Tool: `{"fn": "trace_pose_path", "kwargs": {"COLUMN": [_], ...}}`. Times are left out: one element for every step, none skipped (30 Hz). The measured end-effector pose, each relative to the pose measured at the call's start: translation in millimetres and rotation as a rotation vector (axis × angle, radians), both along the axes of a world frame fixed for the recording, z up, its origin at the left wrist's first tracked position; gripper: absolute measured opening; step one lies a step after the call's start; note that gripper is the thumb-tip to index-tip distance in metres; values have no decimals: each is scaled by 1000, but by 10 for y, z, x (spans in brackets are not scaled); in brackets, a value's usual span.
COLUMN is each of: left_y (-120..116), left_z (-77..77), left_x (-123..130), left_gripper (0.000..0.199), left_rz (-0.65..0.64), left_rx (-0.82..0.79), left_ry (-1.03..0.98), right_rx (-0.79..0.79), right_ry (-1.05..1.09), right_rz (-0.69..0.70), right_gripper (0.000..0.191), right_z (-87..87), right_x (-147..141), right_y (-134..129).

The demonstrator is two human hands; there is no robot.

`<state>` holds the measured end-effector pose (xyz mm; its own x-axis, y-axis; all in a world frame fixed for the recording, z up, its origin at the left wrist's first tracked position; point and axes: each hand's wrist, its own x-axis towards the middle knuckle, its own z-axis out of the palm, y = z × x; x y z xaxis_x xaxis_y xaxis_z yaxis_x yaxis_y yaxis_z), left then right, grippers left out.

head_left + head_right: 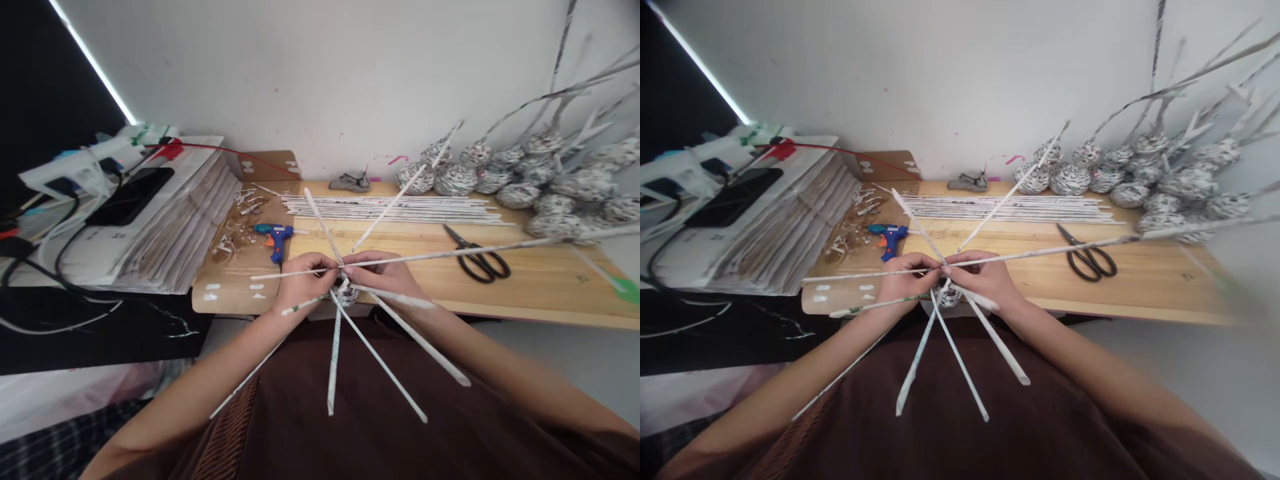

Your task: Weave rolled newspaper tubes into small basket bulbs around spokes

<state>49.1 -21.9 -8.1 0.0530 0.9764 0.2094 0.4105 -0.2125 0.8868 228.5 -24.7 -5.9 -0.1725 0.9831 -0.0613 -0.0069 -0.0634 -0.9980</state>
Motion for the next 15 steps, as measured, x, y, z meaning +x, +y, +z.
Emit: {"fn": "trace_pose_path", "kwargs": {"left_y": [2,7,11,16,20,21,21,19,16,12,10,9,11,15,22], "left_z": [-6,-7,-3,8,25,46,70,94,115,131,140,140,131,114,91], "left_x": [-4,-8,-13,-18,-23,-29,-33,-36,-38,-37,-34,-28,-21,-11,0], "left_gripper": [8,8,9,11,12,13,14,14,14,15,16,17,18,20,21], "left_rz": [-9,-16,-25,-34,-49,-66,-87,-105,-117,-122,-123,-125,-129,-134,-137], "left_rx": [2,-14,-50,-94,-140,-181,-211,-225,-229,-230,-232,-232,-233,-232,-223], "left_ry": [1,-8,-29,-64,-107,-151,-189,-218,-238,-248,-253,-261,-272,-286,-300], "right_rx": [11,21,30,36,38,38,37,39,42,46,50,53,56,57,54], "right_ry": [-16,-27,-28,-20,-7,5,15,24,35,46,57,65,72,79,81], "right_rz": [-18,-28,-33,-31,-24,-20,-17,-19,-18,-15,-11,-8,-7,-7,-5], "right_gripper": [35,33,31,30,28,27,26,24,24,24,25,27,28,29,29], "right_z": [-10,-20,-30,-40,-50,-59,-66,-70,-72,-70,-65,-58,-49,-39,-29], "right_x": [-2,-4,-5,-5,-4,-4,-3,-3,-3,-3,-4,-5,-7,-10,-15], "right_y": [1,3,7,11,17,23,28,33,37,40,43,46,49,53,56]}}
